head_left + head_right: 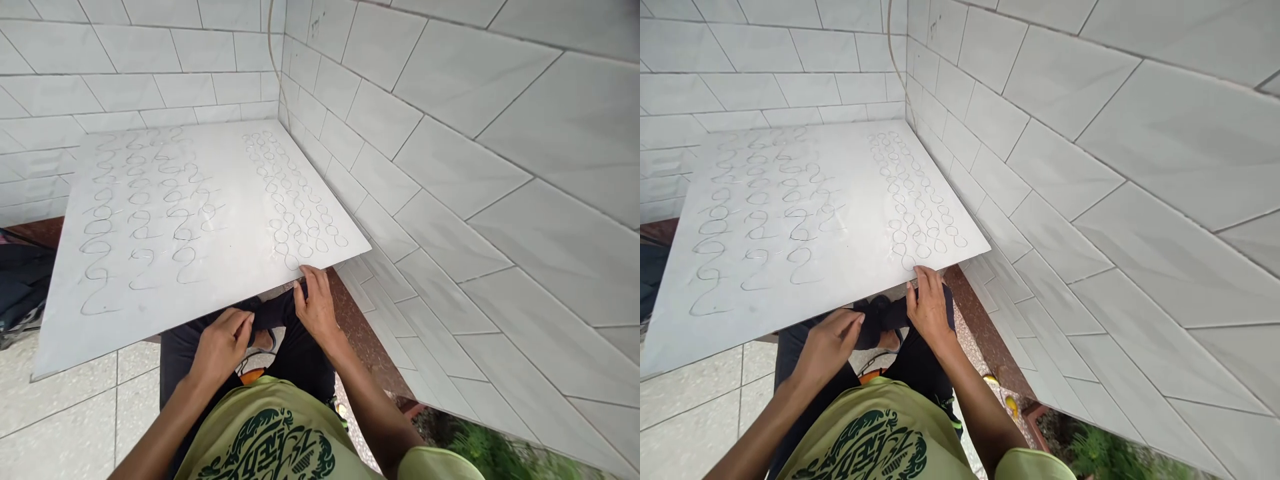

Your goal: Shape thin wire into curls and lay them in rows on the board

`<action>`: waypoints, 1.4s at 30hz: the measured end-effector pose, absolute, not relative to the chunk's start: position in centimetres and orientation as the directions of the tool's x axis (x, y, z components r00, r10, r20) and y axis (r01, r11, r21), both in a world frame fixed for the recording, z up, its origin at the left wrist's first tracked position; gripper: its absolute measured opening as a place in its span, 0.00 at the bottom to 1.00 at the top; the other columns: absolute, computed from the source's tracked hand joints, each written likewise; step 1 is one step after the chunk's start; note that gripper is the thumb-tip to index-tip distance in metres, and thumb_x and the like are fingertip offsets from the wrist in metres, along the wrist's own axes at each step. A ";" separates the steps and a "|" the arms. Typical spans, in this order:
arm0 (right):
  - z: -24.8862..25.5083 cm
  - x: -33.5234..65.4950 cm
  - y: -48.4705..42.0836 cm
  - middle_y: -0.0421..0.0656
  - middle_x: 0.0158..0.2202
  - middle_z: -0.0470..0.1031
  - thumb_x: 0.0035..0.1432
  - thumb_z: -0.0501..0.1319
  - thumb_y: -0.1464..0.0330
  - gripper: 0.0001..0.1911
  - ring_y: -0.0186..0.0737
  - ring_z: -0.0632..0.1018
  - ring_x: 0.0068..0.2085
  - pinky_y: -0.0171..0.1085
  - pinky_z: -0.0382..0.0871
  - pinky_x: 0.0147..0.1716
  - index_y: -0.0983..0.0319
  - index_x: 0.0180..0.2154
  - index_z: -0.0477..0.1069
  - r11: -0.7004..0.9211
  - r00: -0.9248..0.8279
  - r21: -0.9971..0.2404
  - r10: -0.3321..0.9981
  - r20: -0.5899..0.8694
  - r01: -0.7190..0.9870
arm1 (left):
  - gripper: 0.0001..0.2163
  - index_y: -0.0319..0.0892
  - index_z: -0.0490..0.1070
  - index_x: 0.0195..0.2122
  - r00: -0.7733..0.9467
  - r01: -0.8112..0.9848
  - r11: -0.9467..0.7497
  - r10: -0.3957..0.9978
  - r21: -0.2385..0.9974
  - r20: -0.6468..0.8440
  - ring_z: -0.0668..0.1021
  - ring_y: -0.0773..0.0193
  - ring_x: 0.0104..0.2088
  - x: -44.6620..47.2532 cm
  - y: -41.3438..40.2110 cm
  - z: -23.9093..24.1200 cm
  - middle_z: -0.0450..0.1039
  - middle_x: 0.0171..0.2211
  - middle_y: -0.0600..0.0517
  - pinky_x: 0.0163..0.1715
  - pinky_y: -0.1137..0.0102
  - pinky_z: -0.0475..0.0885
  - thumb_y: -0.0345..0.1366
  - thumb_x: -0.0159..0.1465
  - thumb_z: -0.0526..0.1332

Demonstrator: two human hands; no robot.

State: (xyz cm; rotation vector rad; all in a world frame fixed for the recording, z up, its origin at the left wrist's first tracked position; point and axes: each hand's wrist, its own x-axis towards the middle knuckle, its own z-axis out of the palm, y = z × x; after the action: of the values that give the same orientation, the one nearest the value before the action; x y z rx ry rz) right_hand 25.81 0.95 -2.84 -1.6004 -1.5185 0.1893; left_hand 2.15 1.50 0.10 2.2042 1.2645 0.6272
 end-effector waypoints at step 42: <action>-15.0 17.5 -8.7 0.54 0.51 0.81 0.68 0.57 0.69 0.16 0.50 0.80 0.55 0.40 0.71 0.51 0.63 0.53 0.78 0.142 -0.321 -0.376 0.822 -0.471 0.916 | 0.17 0.41 0.79 0.44 0.357 0.925 -0.265 0.853 0.273 -0.380 0.82 0.54 0.49 -4.5 -6.6 -11.9 0.80 0.48 0.41 0.48 0.64 0.73 0.37 0.73 0.49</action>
State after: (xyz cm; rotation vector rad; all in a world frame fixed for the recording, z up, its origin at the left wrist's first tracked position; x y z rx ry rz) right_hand 17.50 -8.73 -15.02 -1.9084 -2.4839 1.0197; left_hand -4.53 -6.65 -11.91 2.1794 1.5471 -0.2158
